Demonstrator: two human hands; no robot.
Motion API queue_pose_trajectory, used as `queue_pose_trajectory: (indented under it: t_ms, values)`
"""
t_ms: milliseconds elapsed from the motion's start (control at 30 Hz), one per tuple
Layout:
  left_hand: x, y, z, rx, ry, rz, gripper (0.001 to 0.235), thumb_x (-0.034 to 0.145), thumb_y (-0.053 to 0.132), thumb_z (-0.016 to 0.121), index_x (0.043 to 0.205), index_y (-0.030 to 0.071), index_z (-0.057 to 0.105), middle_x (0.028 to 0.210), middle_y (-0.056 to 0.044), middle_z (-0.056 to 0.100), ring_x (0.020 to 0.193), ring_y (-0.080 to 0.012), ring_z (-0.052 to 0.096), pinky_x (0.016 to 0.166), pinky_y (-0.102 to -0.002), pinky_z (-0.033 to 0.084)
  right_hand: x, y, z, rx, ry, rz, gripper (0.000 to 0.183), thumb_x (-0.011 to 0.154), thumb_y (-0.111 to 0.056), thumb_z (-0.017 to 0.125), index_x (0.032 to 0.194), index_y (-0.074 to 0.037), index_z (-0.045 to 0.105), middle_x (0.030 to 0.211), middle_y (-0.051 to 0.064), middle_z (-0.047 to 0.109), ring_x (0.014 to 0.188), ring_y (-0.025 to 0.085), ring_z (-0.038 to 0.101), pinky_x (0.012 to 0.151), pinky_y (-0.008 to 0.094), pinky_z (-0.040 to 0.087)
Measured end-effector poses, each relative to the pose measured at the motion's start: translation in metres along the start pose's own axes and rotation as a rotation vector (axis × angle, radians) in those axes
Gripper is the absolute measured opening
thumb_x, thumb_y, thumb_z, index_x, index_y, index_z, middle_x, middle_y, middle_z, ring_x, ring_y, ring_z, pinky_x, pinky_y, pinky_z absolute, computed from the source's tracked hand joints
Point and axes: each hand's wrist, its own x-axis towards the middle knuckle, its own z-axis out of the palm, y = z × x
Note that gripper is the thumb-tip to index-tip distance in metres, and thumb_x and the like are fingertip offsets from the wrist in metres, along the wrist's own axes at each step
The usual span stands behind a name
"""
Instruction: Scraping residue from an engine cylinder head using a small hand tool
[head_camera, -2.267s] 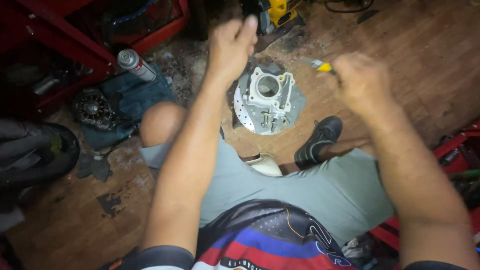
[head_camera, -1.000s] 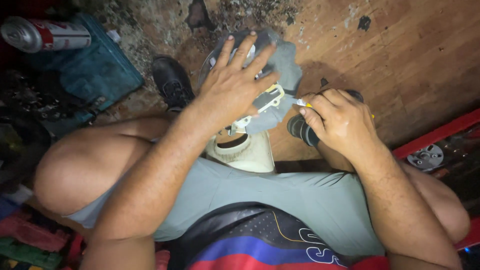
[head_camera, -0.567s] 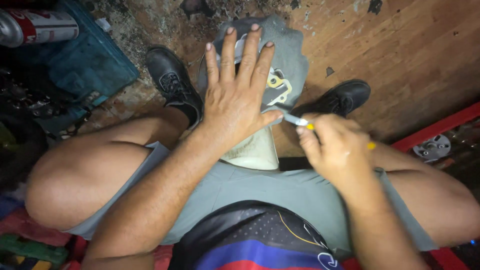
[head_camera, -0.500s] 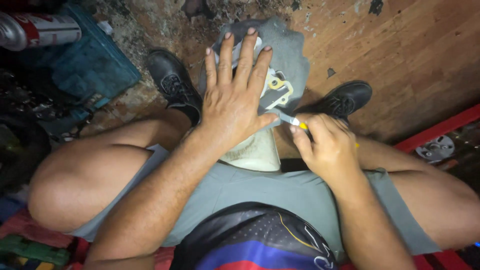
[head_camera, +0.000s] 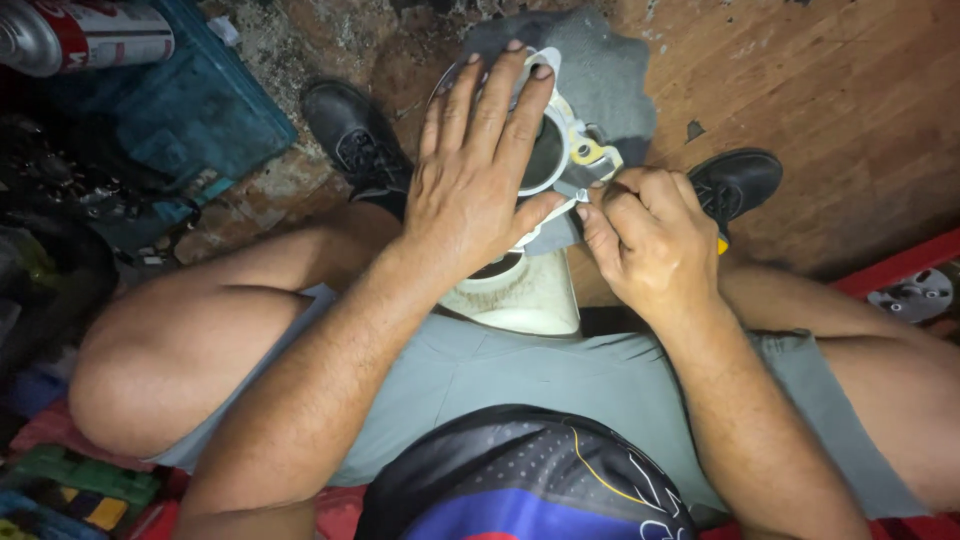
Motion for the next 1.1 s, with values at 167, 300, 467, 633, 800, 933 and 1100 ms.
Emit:
queue_pose_trajectory:
  t_ms: [167, 300, 467, 633, 800, 933, 1100]
  values:
    - [0.0, -0.001, 0.001, 0.011, 0.011, 0.011, 0.113, 0.082, 0.057, 0.099, 0.16, 0.006, 0.035, 0.164, -0.019, 0.028, 0.15, -0.041, 0.039, 0.121, -0.056, 0.04, 0.002, 0.001, -0.002, -0.035, -0.029, -0.026, 0.014, 0.093, -0.005, 0.084, 0.09, 0.001, 0.071, 0.104, 0.013, 0.067, 0.085, 0.03, 0.061, 0.073, 0.038, 0.052]
    - [-0.001, 0.0, 0.005, 0.022, 0.029, 0.009, 0.12, 0.076, 0.058, 0.106, 0.16, 0.008, 0.037, 0.164, -0.017, 0.03, 0.15, -0.0378, 0.04, 0.117, -0.055, 0.044, 0.004, 0.0, -0.005, -0.071, -0.055, -0.053, 0.013, 0.093, -0.004, 0.085, 0.093, 0.0, 0.073, 0.104, 0.012, 0.067, 0.085, 0.028, 0.06, 0.071, 0.036, 0.051]
    - [0.001, 0.003, 0.002, 0.024, 0.049, 0.007, 0.116, 0.074, 0.056, 0.108, 0.156, 0.008, 0.043, 0.161, -0.016, 0.033, 0.146, -0.0353, 0.043, 0.116, -0.052, 0.043, 0.007, -0.005, -0.008, -0.155, -0.08, -0.058, 0.011, 0.095, -0.007, 0.084, 0.092, -0.003, 0.073, 0.103, 0.01, 0.067, 0.083, 0.025, 0.059, 0.067, 0.034, 0.05]
    - [0.001, 0.005, 0.005, -0.005, 0.064, -0.011, 0.108, 0.073, 0.052, 0.109, 0.152, 0.009, 0.049, 0.16, -0.016, 0.031, 0.144, -0.0339, 0.043, 0.114, -0.053, 0.044, 0.005, -0.006, -0.006, -0.185, -0.1, -0.028, 0.021, 0.097, -0.008, 0.085, 0.085, -0.004, 0.069, 0.1, 0.009, 0.065, 0.082, 0.023, 0.058, 0.062, 0.032, 0.049]
    - [0.002, 0.007, 0.0, -0.004, 0.06, -0.025, 0.104, 0.076, 0.05, 0.108, 0.151, 0.008, 0.05, 0.159, -0.016, 0.032, 0.143, -0.0347, 0.045, 0.114, -0.054, 0.044, 0.006, -0.01, -0.005, -0.21, -0.077, 0.004, 0.011, 0.098, -0.008, 0.084, 0.097, -0.001, 0.076, 0.103, 0.01, 0.066, 0.083, 0.024, 0.06, 0.06, 0.033, 0.049]
    - [0.002, 0.004, -0.002, -0.021, 0.003, -0.012, 0.108, 0.075, 0.051, 0.105, 0.154, 0.008, 0.045, 0.16, -0.018, 0.029, 0.145, -0.0367, 0.042, 0.113, -0.054, 0.044, 0.007, 0.001, -0.007, -0.121, -0.084, -0.058, 0.018, 0.096, -0.008, 0.085, 0.087, -0.002, 0.072, 0.101, 0.011, 0.067, 0.082, 0.025, 0.06, 0.064, 0.034, 0.05]
    - [0.002, 0.004, -0.002, -0.01, -0.001, -0.015, 0.11, 0.074, 0.053, 0.107, 0.154, 0.01, 0.044, 0.161, -0.018, 0.028, 0.146, -0.0363, 0.041, 0.114, -0.055, 0.044, 0.009, 0.003, -0.011, -0.105, -0.102, -0.081, 0.014, 0.097, -0.005, 0.085, 0.089, -0.001, 0.074, 0.098, 0.01, 0.066, 0.08, 0.024, 0.059, 0.063, 0.033, 0.048]
